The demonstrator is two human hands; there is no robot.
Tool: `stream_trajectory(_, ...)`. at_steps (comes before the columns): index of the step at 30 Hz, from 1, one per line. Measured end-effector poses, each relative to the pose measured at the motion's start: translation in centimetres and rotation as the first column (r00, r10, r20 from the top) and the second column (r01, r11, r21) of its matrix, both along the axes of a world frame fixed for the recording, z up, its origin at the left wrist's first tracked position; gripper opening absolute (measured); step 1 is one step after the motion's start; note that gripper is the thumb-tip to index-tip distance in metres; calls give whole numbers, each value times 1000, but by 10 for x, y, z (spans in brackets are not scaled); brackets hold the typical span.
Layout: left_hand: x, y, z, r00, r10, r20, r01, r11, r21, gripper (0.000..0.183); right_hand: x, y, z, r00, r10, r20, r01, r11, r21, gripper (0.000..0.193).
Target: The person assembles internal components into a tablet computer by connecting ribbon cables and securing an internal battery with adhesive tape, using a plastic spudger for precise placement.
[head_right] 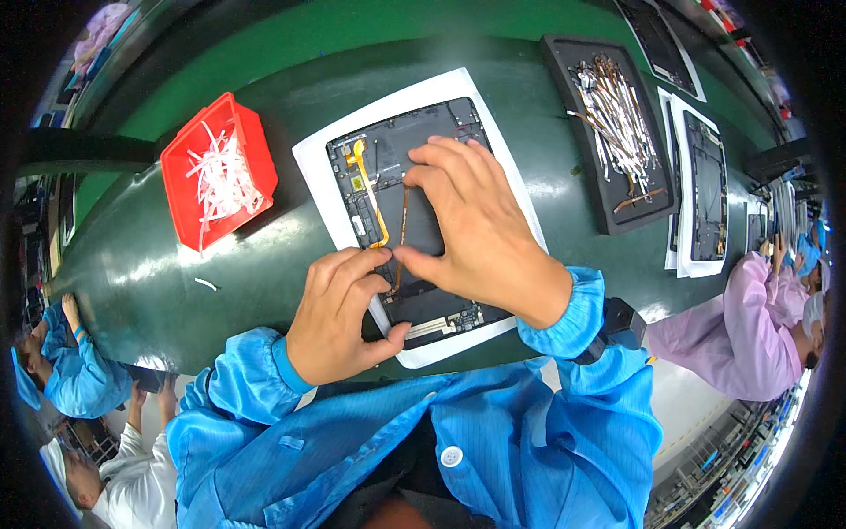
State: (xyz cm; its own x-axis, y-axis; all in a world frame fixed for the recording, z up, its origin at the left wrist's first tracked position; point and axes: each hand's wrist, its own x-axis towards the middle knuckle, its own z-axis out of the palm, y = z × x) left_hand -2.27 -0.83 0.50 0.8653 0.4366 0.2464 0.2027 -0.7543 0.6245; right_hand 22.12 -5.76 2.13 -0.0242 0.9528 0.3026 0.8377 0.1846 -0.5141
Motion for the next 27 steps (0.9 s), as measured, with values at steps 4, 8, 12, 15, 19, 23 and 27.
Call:
stream_trajectory(4, -2, -1, -2, 1000, 6, 25, -5, 999, -33, 67, -3, -8, 6, 999, 30, 27, -27, 993, -116, 72)
stream_trajectory(8, -1, 0, -3, 1000, -2, 26, 3, 1000, -31, 67, 0, -2, -7, 997, -71, -22, 70, 996, -45, 69)
stream_trajectory(12, -1, 0, -1, 1000, -6, 20, 7, 1000, -10, 63, 1, 7, -11, 994, -99, 40, 99, 995, -7, 62)
stream_trajectory(15, 0, 1, 3, 999, -44, -22, 45, 998, 44, 52, 0, 10, -10, 990, -129, 57, 128, 992, 18, 53)
stream_trajectory(19, 0, 1, -1, 1000, -30, -9, 31, 997, 71, 58, 7, 15, -6, 994, -108, 28, 107, 993, 44, 46)
stream_trajectory(23, -1, -8, 17, 994, -104, -43, 109, 985, 132, 71, 32, 13, 2, 998, -43, -54, 46, 998, 52, 42)
stream_trajectory(27, -1, -12, 6, 960, -266, -85, 278, 942, 186, 66, 37, 13, -2, 997, 34, 62, -38, 997, 67, 32)
